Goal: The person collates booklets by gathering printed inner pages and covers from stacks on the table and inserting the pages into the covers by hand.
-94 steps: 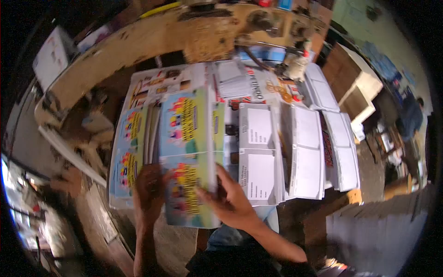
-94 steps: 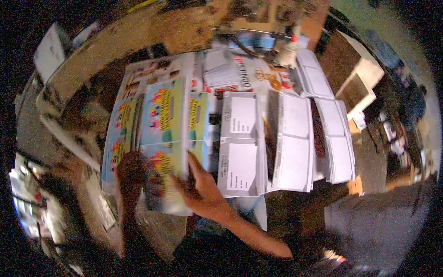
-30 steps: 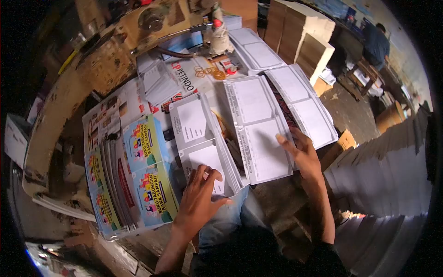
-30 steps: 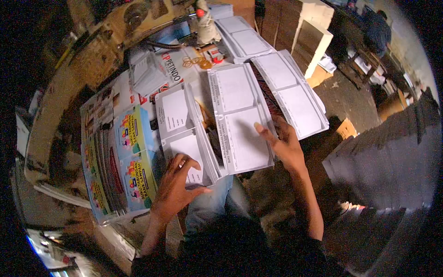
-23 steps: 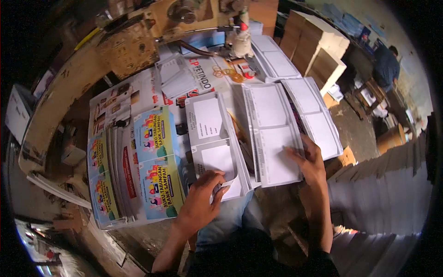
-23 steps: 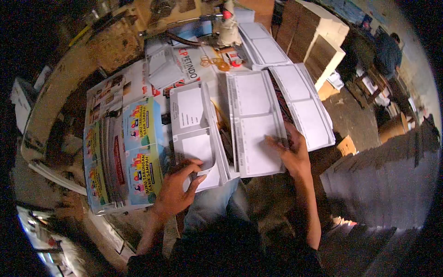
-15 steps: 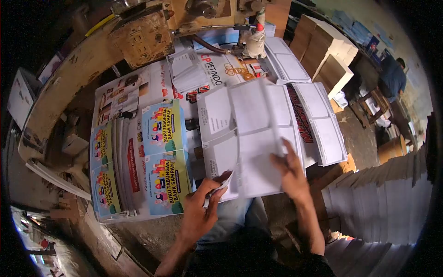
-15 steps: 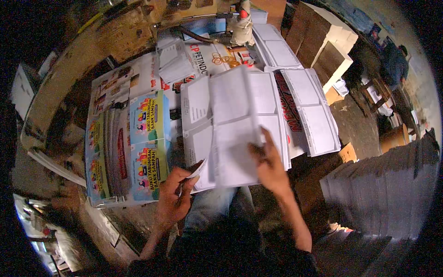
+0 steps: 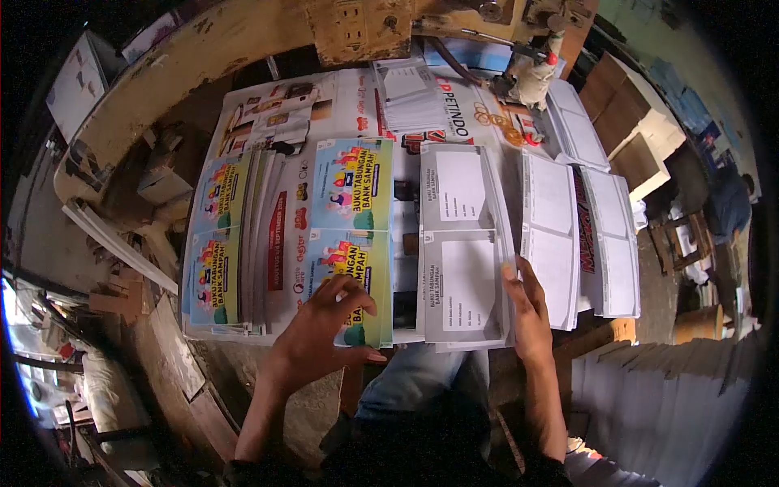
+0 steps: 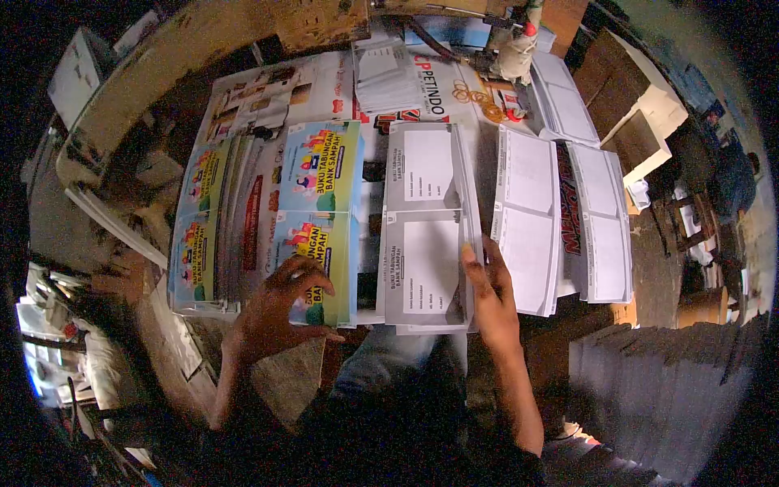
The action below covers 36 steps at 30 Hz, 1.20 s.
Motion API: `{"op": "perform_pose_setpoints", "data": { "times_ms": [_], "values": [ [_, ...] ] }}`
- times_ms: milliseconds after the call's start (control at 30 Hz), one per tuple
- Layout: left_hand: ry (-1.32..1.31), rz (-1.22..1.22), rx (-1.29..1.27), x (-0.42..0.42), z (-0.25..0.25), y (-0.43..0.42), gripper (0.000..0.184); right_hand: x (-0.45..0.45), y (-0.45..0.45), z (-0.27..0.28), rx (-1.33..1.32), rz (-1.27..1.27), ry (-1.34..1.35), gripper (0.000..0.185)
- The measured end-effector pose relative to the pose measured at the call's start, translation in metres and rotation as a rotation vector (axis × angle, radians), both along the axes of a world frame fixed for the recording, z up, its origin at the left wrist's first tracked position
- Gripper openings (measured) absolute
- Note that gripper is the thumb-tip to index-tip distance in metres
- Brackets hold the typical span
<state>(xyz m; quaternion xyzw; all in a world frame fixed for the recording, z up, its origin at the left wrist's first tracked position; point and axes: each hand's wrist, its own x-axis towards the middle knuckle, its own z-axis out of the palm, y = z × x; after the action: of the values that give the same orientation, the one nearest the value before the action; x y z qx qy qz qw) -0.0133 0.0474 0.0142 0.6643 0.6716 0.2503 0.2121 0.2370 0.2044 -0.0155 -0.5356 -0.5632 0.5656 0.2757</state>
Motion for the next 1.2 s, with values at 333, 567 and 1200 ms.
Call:
{"op": "perform_pose_setpoints", "data": {
  "times_ms": [333, 567, 1200],
  "values": [
    [-0.454, 0.566, 0.210, 0.017, -0.007, -0.034, 0.011, -0.006, -0.005, -0.015, 0.111, -0.007, 0.180, 0.063],
    [-0.933, 0.668, 0.353, 0.026, -0.013, -0.042, 0.008, -0.026, -0.022, 0.017, 0.181, -0.095, 0.343, 0.061],
    [-1.281, 0.552, 0.439, 0.024, -0.035, -0.040, 0.009, -0.114, -0.066, -0.016, 0.216, 0.211, 0.246, 0.063]
  ]
}}
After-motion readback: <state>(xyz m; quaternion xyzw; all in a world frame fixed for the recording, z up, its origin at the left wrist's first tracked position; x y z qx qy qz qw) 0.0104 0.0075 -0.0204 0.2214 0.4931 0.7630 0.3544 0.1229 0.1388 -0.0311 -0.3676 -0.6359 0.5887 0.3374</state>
